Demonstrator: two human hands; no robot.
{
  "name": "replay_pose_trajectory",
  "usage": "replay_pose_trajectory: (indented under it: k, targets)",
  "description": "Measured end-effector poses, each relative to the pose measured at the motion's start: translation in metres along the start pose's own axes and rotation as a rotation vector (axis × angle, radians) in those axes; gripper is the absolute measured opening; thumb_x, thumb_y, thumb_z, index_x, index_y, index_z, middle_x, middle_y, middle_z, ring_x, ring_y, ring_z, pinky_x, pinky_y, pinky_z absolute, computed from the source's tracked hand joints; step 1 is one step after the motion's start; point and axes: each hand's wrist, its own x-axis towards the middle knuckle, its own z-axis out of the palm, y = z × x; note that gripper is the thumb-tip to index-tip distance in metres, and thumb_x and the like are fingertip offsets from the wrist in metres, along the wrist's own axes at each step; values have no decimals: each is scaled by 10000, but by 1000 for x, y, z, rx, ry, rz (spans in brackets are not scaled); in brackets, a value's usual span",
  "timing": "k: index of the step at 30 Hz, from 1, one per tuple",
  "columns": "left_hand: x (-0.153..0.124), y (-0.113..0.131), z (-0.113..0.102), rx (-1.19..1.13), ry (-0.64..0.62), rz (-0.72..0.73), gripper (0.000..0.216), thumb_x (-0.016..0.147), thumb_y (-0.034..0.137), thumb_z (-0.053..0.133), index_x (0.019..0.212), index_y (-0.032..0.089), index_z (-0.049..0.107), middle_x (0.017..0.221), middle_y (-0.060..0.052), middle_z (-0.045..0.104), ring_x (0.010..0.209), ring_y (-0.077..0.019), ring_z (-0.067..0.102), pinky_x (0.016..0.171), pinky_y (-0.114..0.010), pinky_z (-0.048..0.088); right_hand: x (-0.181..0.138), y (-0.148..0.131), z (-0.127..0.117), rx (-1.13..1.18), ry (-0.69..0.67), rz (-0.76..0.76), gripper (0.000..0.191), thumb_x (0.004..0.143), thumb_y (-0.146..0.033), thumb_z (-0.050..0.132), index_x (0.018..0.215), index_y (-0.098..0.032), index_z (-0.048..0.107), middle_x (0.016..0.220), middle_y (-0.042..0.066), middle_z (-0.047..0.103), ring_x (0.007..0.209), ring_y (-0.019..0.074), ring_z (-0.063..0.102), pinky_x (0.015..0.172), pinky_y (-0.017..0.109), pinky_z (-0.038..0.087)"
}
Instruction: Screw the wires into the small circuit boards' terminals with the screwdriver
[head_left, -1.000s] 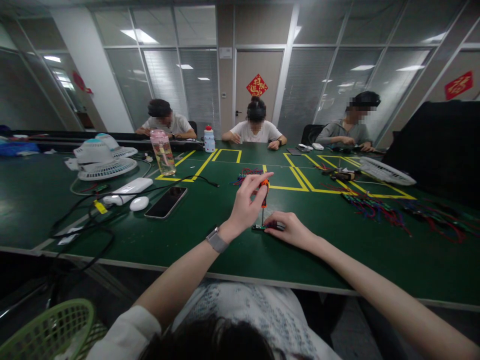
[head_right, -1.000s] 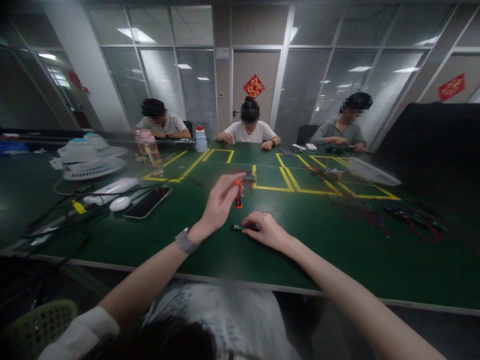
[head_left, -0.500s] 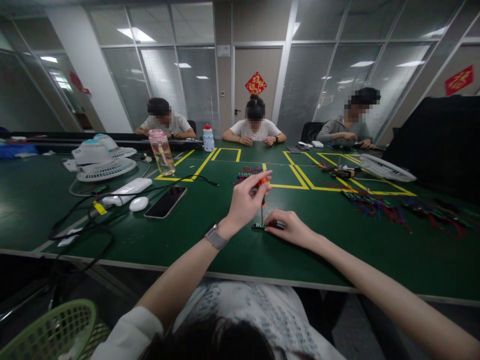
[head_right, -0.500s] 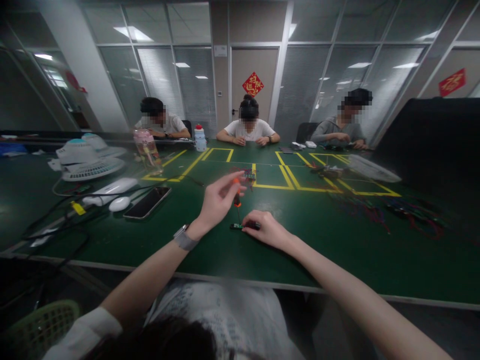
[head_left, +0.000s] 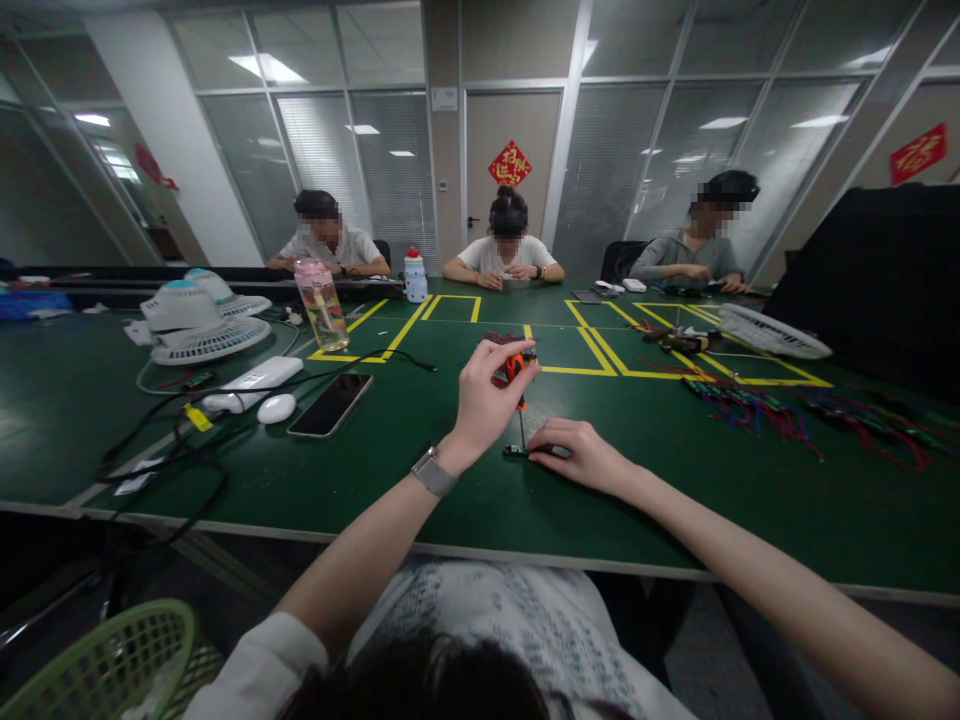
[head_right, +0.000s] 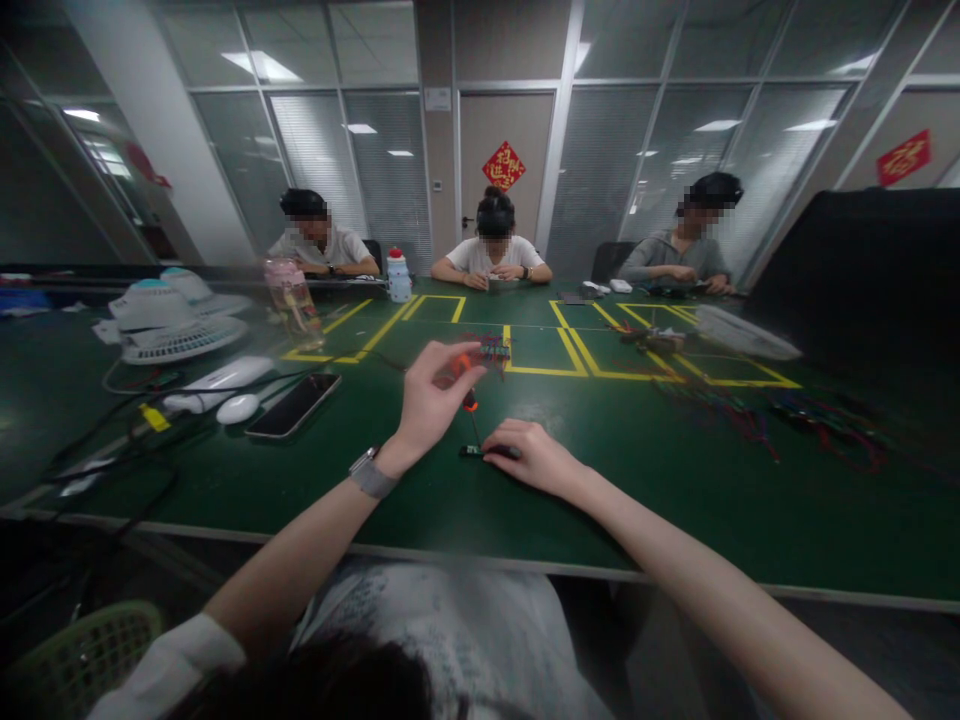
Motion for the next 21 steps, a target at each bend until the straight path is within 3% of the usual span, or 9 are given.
replay_pose_trajectory:
  k: [4,13,21]
  targets:
    - [1,-4,-1,-62,-39,-27,319,943,265,458,1234,225,583,1018,-54,638,818,-117,634,735,-241,529,0,1,0,-3,7,-19,114,888,-220,583,892,-176,688,839,63,695,797,170,637,740,278,513]
    - [2,-2,-3,87,113,-17,233,838,280,642,1058,207,666,897,-29,620,808,-130,585,754,-246,487,1,-1,0,-9,8,-45,148,905,-240,561,873,-176,690,824,79,693,795,182,642,730,299,523]
    - [1,-4,-3,-22,28,-59,292,937,264,472,1189,191,599,1069,-74,642,907,-148,624,725,-237,519,1,0,0,-30,-5,-36,154,906,-236,555,872,-175,692,823,75,692,793,178,639,729,294,522]
